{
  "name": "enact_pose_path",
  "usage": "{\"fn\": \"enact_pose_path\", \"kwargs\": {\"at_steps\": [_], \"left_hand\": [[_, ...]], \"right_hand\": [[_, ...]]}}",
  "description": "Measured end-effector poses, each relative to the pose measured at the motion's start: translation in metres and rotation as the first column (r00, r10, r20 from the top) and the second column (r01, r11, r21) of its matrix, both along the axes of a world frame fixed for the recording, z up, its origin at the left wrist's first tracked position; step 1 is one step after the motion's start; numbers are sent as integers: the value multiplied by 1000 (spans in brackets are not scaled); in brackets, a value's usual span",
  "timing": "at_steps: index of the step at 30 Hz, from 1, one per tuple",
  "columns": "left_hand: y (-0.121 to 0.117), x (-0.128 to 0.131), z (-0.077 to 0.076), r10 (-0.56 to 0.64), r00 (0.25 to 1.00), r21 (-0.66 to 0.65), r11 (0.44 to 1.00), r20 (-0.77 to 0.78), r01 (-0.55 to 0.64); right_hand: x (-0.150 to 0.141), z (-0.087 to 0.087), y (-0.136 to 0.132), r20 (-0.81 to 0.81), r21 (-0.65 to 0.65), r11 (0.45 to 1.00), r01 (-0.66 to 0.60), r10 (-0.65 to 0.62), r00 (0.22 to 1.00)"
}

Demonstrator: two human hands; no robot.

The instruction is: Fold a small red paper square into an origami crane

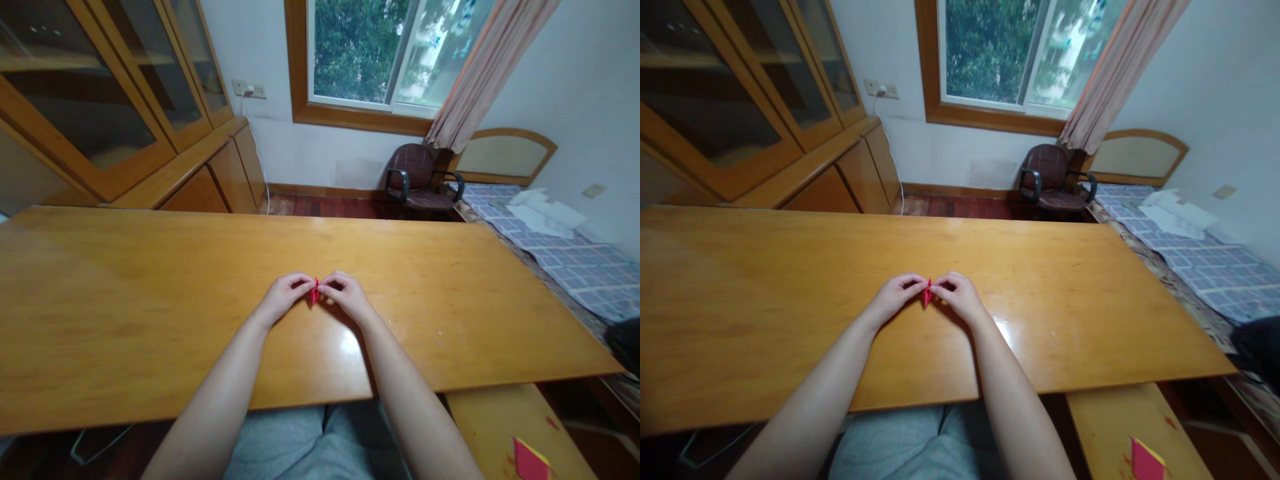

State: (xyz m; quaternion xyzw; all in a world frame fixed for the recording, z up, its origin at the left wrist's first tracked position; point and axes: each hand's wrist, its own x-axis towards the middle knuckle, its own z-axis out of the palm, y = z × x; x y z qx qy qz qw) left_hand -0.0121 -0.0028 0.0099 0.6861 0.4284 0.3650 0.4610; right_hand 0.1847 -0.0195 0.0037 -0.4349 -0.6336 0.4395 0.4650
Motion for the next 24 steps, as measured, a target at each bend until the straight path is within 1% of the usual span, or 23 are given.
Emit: {"fn": "enact_pose_path", "kwargs": {"at_steps": [7, 11, 16, 20, 24], "left_hand": [[1, -1, -6, 5, 999, 48, 999, -34, -4], [-1, 1, -5, -4, 996, 74, 997, -88, 10], [-3, 1, -3, -27, 987, 103, 994, -159, 44], [-4, 3, -1, -16, 985, 104, 994, -173, 35], [-5, 4, 0, -6, 985, 97, 995, -172, 23]], "right_hand": [[-1, -1, 1, -14, -17, 1000, 12, -12, 1000], [0, 0, 2, -1, -2, 1000, 14, -14, 1000], [1, 2, 3, 77, 19, 1000, 5, -6, 997], [0, 4, 2, 70, 5, 1000, -12, 11, 997], [-1, 4, 0, 58, 14, 1000, 7, -7, 998]]}}
